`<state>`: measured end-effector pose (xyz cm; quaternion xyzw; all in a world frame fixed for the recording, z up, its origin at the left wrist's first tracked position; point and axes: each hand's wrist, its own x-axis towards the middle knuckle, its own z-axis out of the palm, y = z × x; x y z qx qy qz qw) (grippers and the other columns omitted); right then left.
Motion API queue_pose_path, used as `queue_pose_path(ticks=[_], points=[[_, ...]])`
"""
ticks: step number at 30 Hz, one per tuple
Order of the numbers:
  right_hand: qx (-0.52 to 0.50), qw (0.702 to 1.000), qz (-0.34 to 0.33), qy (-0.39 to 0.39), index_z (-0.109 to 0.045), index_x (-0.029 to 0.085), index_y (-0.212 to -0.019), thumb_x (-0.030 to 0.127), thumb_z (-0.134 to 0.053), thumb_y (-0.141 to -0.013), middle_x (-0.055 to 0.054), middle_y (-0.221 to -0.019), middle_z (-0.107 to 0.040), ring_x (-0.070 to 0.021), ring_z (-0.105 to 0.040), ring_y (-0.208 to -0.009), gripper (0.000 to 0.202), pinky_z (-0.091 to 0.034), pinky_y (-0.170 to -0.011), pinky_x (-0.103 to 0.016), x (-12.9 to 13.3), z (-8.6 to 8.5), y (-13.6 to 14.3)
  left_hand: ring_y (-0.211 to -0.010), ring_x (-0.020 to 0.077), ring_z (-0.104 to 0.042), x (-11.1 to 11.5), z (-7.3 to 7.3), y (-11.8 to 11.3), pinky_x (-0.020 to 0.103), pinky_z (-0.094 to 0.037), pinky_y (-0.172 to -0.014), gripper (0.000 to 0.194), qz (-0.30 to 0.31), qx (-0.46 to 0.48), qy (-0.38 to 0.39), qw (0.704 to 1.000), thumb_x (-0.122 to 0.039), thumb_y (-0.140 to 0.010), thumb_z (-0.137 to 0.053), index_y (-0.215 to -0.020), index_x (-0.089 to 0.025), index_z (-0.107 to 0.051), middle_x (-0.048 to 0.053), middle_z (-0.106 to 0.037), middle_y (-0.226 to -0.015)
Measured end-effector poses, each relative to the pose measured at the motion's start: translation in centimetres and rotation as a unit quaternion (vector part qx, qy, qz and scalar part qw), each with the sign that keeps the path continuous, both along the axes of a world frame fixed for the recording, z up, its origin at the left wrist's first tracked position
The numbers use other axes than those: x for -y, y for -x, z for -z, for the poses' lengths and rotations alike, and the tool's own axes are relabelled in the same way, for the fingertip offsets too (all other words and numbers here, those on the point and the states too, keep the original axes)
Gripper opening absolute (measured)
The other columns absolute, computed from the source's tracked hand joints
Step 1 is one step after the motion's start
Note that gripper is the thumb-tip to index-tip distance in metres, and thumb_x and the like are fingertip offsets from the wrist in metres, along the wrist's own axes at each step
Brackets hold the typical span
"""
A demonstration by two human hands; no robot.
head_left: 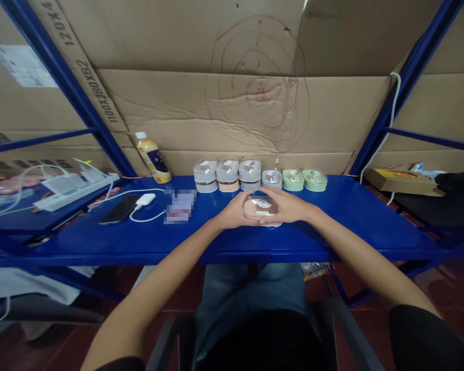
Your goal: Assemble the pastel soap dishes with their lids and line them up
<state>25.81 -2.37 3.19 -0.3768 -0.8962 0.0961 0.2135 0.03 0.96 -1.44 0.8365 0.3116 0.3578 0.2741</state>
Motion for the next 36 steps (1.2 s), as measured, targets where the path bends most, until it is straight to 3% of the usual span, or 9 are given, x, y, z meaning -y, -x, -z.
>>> queue_pose_path(ticks=[3, 6, 11, 14, 17, 24, 26, 29, 36], points=[[0.012, 1.000, 0.000, 0.013, -0.051, 0.022, -0.161, 0.069, -0.090, -0.071, -0.020, -0.149, -0.067, -0.0436, -0.066, -0.133, 0.109, -0.056, -0.109, -0.061, -0.6, 0.2, 1.7, -0.130, 0.0405, -0.064, -0.1, 0.1, 0.0, 0.057, -0.051, -0.114, 0.118, 0.013, -0.003, -0.003, 1.000, -0.057, -0.058, -0.102, -0.155, -0.018, -0.049, 0.018, -0.064, -0.141], [-0.063, 0.998, 0.008, 0.023, -0.056, 0.021, -0.156, 0.065, -0.087, -0.076, -0.019, -0.145, -0.069, -0.0394, -0.069, -0.129, 0.097, -0.056, -0.110, -0.059, -1.5, 0.3, 0.6, -0.127, 0.0390, -0.063, -0.1, -0.3, 0.3, 0.057, -0.051, -0.113, 0.117, -0.010, -0.029, -0.017, 0.999, -0.059, -0.060, -0.101, -0.156, -0.018, -0.048, 0.016, -0.063, -0.137], [-0.237, 0.961, 0.141, 0.017, -0.061, 0.023, -0.147, 0.064, -0.072, -0.090, -0.014, -0.131, -0.076, -0.0343, -0.074, -0.114, 0.071, -0.060, -0.103, -0.055, -3.2, -0.2, -4.3, -0.128, 0.0346, -0.059, 0.4, -0.8, 0.5, 0.055, -0.045, -0.122, 0.057, 0.005, -0.096, -0.063, 0.993, -0.057, -0.083, -0.085, -0.129, -0.024, -0.078, 0.012, -0.057, -0.126], [-0.251, 0.944, 0.213, 0.009, -0.065, 0.023, -0.139, 0.067, -0.067, -0.092, -0.013, -0.113, -0.079, -0.0341, -0.075, -0.105, 0.065, -0.062, -0.095, -0.053, -3.9, -0.1, -5.6, -0.133, 0.0341, -0.057, 0.6, -0.8, 0.4, 0.053, -0.043, -0.124, 0.044, 0.020, -0.100, -0.072, 0.992, -0.055, -0.092, -0.075, -0.123, -0.025, -0.083, 0.012, -0.057, -0.125], [-0.235, 0.947, 0.217, 0.005, -0.066, 0.021, -0.136, 0.069, -0.066, -0.092, -0.013, -0.111, -0.079, -0.0334, -0.075, -0.103, 0.065, -0.062, -0.094, -0.052, -4.0, 0.2, -5.2, -0.133, 0.0350, -0.057, 0.3, -0.9, 0.5, 0.053, -0.043, -0.123, 0.042, 0.008, -0.076, -0.071, 0.995, -0.056, -0.098, -0.067, -0.115, -0.023, -0.085, 0.013, -0.061, -0.125], [-0.217, 0.954, 0.204, 0.011, -0.065, 0.021, -0.137, 0.072, -0.064, -0.092, -0.013, -0.114, -0.078, -0.0316, -0.074, -0.101, 0.068, -0.061, -0.095, -0.051, -3.6, 0.3, -4.5, -0.130, 0.0358, -0.057, -2.1, -1.6, 2.5, 0.054, -0.045, -0.121, 0.049, -0.209, -0.011, -0.071, 0.975, -0.057, -0.102, -0.055, -0.111, -0.017, -0.083, 0.015, -0.066, -0.117], [-0.211, 0.955, 0.209, 0.003, -0.065, 0.021, -0.137, 0.072, -0.063, -0.093, -0.013, -0.114, -0.078, -0.0320, -0.074, -0.102, 0.068, -0.061, -0.095, -0.052, -3.7, 0.3, -4.7, -0.127, 0.0364, -0.058, -2.3, -1.8, 2.8, 0.055, -0.046, -0.120, 0.051, -0.237, -0.019, -0.067, 0.969, -0.057, -0.103, -0.052, -0.109, -0.017, -0.082, 0.015, -0.068, -0.110], [-0.204, 0.955, 0.214, 0.001, -0.065, 0.020, -0.138, 0.072, -0.062, -0.094, -0.013, -0.112, -0.078, -0.0324, -0.075, -0.100, 0.068, -0.061, -0.093, -0.051, -3.8, 0.3, -4.9, -0.129, 0.0354, -0.058, -1.6, -1.8, 2.5, 0.055, -0.044, -0.122, 0.048, -0.200, -0.035, -0.080, 0.976, -0.058, -0.101, -0.056, -0.112, -0.019, -0.081, 0.014, -0.067, -0.118], [-0.200, 0.955, 0.217, 0.006, -0.064, 0.020, -0.140, 0.068, -0.063, -0.095, -0.015, -0.115, -0.078, -0.0335, -0.075, -0.103, 0.066, -0.061, -0.096, -0.053, -3.8, 0.4, -4.6, -0.140, 0.0357, -0.058, 1.3, -1.1, 0.2, 0.051, -0.042, -0.127, 0.040, 0.010, -0.099, -0.092, 0.991, -0.055, -0.089, -0.078, -0.113, -0.023, -0.080, 0.013, -0.056, -0.141]])
